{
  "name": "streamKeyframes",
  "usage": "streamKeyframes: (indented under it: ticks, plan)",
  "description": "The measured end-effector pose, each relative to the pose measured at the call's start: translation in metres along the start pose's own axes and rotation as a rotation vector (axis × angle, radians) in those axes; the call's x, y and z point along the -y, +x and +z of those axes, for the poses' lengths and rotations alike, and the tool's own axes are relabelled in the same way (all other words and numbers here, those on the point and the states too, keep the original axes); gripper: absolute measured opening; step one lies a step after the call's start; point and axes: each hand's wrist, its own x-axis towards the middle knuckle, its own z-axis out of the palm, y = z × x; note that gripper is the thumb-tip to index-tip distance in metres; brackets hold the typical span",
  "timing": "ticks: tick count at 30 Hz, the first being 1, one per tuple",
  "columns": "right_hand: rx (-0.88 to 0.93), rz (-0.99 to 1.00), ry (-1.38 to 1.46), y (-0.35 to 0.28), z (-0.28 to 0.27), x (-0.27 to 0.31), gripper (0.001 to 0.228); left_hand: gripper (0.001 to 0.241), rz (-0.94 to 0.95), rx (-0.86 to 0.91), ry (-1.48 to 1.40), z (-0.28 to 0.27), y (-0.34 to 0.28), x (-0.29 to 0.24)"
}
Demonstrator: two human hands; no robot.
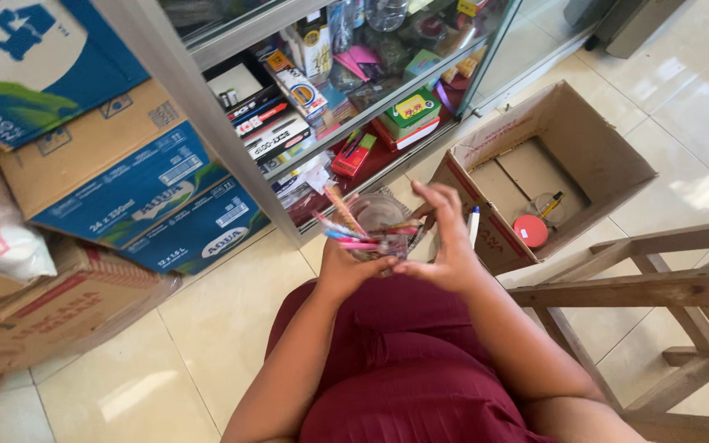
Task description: The person removes items including a box of safety pins and pencils from a cardboard box, places them into a glass display case, and wipes the exterior glass of the case with a cloth.
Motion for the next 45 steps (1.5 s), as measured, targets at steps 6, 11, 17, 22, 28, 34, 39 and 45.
streamKeyframes:
  ticks: [6,11,17,22,28,34,39,45]
  plan:
    - [0.165,0.220,0.005,-0.031,0.031,-0.040,0.130,0.119,-0.122,0.016,-0.235,0.008,0.004,0.013]
    - [0.147,0.411,0.019,-0.030,0.042,-0.059,0.121,0.120,-0.064,0.064,-0.273,0.014,0.013,0.030]
    - [0.037,0.306,-0.113,0.005,0.035,-0.091,0.111,0.121,-0.080,0.218,0.146,-0.004,0.041,0.043]
    - [-0.182,0.322,0.009,0.061,0.046,-0.137,0.112,0.122,0.030,0.183,0.787,-0.018,0.085,0.036]
    - [-0.348,0.119,0.043,0.147,0.089,-0.192,0.113,0.101,0.052,0.177,1.158,-0.039,0.136,0.060]
    - [-0.290,0.299,-0.059,0.186,0.122,-0.217,0.116,0.095,0.051,0.138,1.300,-0.055,0.145,0.118]
    - [-0.220,0.304,-0.057,0.198,0.136,-0.224,0.126,0.084,0.147,0.081,1.617,-0.056,0.143,0.175]
    - [-0.137,0.168,-0.137,0.199,0.140,-0.235,0.125,0.085,0.270,0.009,1.774,-0.060,0.143,0.204]
